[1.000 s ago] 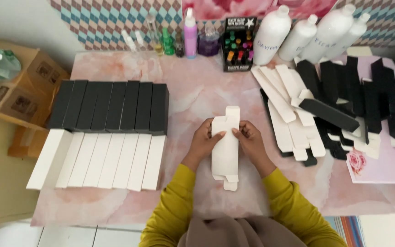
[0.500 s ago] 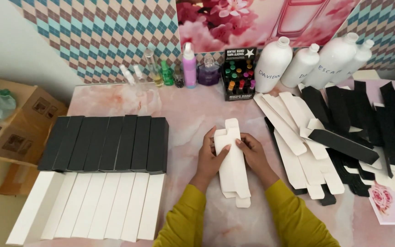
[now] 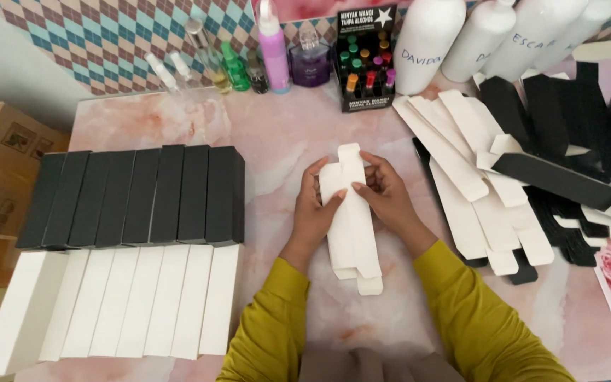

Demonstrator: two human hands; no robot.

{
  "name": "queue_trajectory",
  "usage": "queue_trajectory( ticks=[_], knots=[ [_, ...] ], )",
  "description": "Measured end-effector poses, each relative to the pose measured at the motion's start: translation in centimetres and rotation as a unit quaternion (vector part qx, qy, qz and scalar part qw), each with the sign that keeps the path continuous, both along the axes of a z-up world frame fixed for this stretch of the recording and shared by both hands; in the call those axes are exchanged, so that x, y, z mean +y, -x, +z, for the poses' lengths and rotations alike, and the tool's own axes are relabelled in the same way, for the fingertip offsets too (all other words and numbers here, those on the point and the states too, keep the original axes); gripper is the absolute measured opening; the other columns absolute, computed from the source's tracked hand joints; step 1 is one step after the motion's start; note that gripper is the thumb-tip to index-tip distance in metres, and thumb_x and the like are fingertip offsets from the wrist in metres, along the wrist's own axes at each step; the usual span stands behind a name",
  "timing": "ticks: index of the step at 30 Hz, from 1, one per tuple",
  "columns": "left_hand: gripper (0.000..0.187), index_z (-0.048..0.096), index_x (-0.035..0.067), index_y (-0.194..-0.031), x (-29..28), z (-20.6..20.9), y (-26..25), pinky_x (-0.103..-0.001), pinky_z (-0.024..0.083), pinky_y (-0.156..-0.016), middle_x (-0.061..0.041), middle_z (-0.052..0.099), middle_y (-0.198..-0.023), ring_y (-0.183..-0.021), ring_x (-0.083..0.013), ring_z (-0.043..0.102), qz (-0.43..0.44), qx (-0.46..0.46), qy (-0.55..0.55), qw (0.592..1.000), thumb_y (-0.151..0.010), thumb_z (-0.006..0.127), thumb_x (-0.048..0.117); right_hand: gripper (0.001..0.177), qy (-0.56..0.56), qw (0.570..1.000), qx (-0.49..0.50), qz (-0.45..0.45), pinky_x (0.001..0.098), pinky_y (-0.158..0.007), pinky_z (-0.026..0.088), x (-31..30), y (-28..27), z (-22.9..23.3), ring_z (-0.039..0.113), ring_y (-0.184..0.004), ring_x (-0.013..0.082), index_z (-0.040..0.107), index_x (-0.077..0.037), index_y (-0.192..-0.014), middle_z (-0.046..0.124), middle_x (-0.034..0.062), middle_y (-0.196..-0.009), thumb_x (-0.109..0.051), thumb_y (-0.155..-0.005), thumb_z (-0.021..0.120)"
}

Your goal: Folding cardboard templates into rectangular perfume boxes

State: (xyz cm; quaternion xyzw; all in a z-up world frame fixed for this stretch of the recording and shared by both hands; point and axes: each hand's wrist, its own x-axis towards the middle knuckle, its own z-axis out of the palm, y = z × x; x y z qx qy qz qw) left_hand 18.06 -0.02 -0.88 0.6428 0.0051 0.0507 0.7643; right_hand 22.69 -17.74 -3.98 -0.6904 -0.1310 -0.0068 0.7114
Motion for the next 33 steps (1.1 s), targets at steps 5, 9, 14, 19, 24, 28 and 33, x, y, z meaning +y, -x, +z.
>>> queue_trajectory(
  ticks=[5, 9, 14, 19, 24, 28, 33],
  knots=[
    [0.067, 0.041, 0.014, -0.153, 0.1, -0.5, -0.1, -0.037, 0.065, -0.076, -0.017, 0.063, -0.122, -0.098, -0.0258, 0.069, -0.014, -0.014, -0.011, 1.0, -0.093, 0.069, 0.001, 0.061, -0.02, 1.0, -0.003, -0.003, 0.0227, -0.072, 0.053, 0.2, 0.2, -0.2, 0.064, -0.084, 0.0116, 0.053, -0.004, -0.142, 0.064, 0.0054, -0.101, 0.001, -0.087, 0.076],
    [0.059, 0.049, 0.015, -0.148, 0.2, -0.6, -0.2, -0.034, 0.066, -0.076, -0.017, 0.066, -0.127, -0.098, -0.0243, 0.071, -0.023, -0.014, -0.017, 0.999, -0.094, 0.067, 0.002, 0.04, -0.03, 0.999, 0.003, -0.013, 0.0226, -0.068, 0.052, -0.6, -0.9, -3.5, 0.065, -0.081, 0.0124, 0.059, -0.004, -0.117, 0.062, 0.004, -0.096, 0.0, -0.084, 0.08],
    [0.048, 0.057, 0.01, -0.141, 0.1, 0.1, 0.0, -0.036, 0.065, -0.079, -0.016, 0.067, -0.121, -0.099, -0.0225, 0.069, -0.023, 0.006, 0.005, 1.0, -0.094, 0.069, 0.005, 0.013, -0.036, 0.999, 0.014, -0.015, 0.0205, -0.065, 0.045, -0.4, -0.1, 0.1, 0.055, -0.07, 0.0074, 0.067, -0.004, -0.102, 0.057, 0.0007, -0.076, -0.009, -0.094, 0.076],
    [0.036, 0.065, 0.009, -0.13, 0.2, 0.6, 0.0, -0.035, 0.065, -0.078, -0.014, 0.07, -0.115, -0.096, -0.0199, 0.071, -0.019, 0.017, 0.015, 1.0, -0.095, 0.071, 0.008, 0.03, -0.065, 0.997, 0.011, -0.035, 0.0198, -0.068, 0.047, -0.6, -0.7, -1.6, 0.057, -0.071, 0.0089, 0.067, -0.002, -0.109, 0.057, 0.0024, -0.078, -0.001, -0.084, 0.082],
    [0.041, 0.063, 0.007, -0.132, 0.0, 1.3, 0.2, -0.036, 0.062, -0.084, -0.016, 0.069, -0.117, -0.101, -0.0193, 0.067, -0.005, 0.003, 0.018, 1.0, -0.093, 0.074, 0.005, 0.041, -0.068, 0.997, 0.026, -0.007, 0.022, -0.071, 0.051, -0.6, -0.7, -1.2, 0.061, -0.072, 0.0094, 0.067, -0.001, -0.122, 0.066, 0.0059, -0.079, 0.001, -0.084, 0.081],
    [0.042, 0.063, 0.006, -0.131, -0.4, 1.1, 0.2, -0.034, 0.06, -0.085, -0.015, 0.069, -0.117, -0.102, -0.0185, 0.065, 0.0, -0.001, 0.038, 0.999, -0.091, 0.075, 0.005, 0.042, -0.057, 0.998, 0.017, -0.005, 0.0206, -0.073, 0.052, 0.2, 0.3, 0.8, 0.062, -0.073, 0.0076, 0.067, 0.0, -0.127, 0.066, 0.004, -0.078, -0.001, -0.087, 0.079],
    [0.042, 0.062, 0.007, -0.131, -0.4, -0.2, -0.4, -0.03, 0.06, -0.081, -0.013, 0.07, -0.113, -0.098, -0.0172, 0.065, 0.013, -0.004, 0.059, 0.998, -0.091, 0.075, 0.005, 0.021, 0.1, 0.992, -0.071, -0.024, 0.0282, -0.09, 0.04, -0.1, -0.4, -0.6, 0.044, -0.096, 0.0129, 0.074, -0.006, -0.114, 0.041, 0.0062, -0.106, -0.022, -0.1, 0.072]
  ],
)
